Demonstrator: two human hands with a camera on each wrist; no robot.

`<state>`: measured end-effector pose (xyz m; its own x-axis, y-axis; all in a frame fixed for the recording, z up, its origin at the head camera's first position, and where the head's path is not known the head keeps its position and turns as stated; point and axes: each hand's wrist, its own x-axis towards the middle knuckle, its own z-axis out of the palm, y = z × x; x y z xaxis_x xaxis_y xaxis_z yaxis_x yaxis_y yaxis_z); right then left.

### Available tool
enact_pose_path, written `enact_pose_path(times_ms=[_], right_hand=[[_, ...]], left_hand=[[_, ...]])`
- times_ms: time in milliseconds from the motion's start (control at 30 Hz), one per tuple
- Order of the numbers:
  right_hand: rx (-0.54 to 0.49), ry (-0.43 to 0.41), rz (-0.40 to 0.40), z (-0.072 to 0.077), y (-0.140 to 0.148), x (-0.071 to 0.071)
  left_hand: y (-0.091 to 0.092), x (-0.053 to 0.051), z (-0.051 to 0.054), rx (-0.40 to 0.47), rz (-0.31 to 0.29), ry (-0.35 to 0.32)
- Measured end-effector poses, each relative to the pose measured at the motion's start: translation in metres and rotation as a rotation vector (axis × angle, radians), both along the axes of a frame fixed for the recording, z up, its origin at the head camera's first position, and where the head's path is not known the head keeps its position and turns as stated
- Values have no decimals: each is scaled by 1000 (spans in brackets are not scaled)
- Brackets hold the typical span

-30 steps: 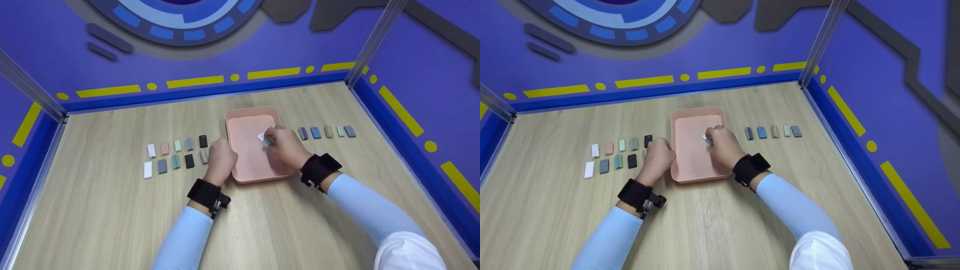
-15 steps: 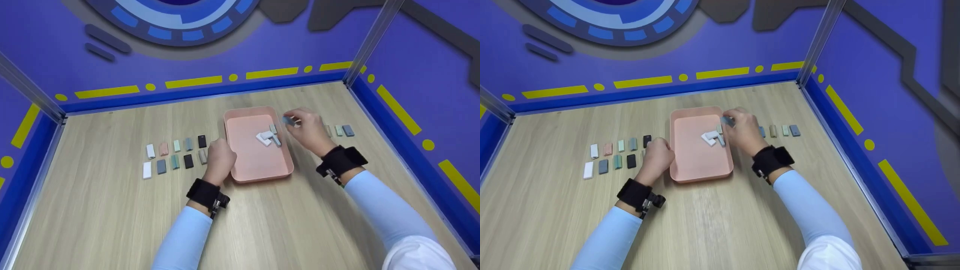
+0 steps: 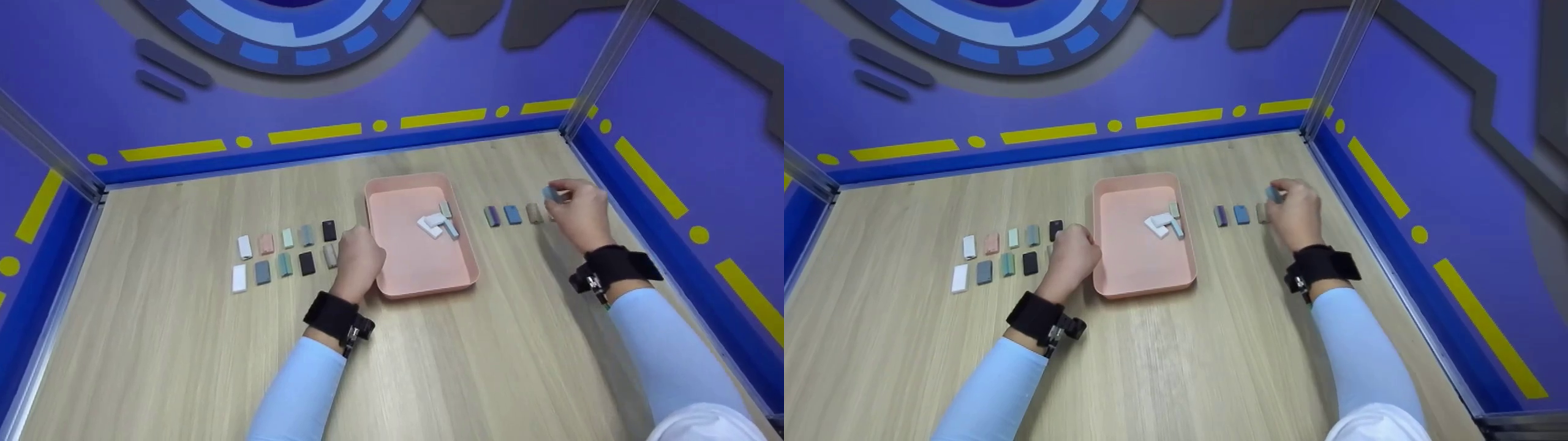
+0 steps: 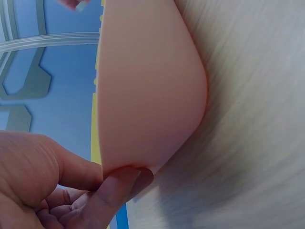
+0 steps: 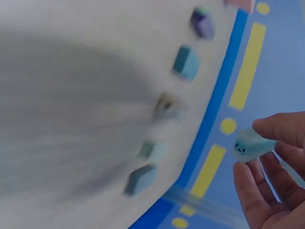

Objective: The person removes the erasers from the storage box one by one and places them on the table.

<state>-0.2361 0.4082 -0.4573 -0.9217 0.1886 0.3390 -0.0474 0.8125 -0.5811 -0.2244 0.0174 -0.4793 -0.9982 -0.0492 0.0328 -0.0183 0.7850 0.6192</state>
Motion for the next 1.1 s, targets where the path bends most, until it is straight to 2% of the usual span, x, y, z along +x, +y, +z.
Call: enact_pose_path(times_ms=[267, 600, 833, 1100], right_hand=[[-8, -176, -143, -17, 47, 19], [18, -345, -124, -27, 58, 26], [58, -378, -115, -29, 58, 24], [94, -331, -112, -27, 54, 24]], left_hand=[[-1, 0, 0, 7, -11, -13], [0, 0, 1, 8, -5, -14], [0, 1, -1, 12, -5, -3], [0, 0, 0, 14, -11, -1]])
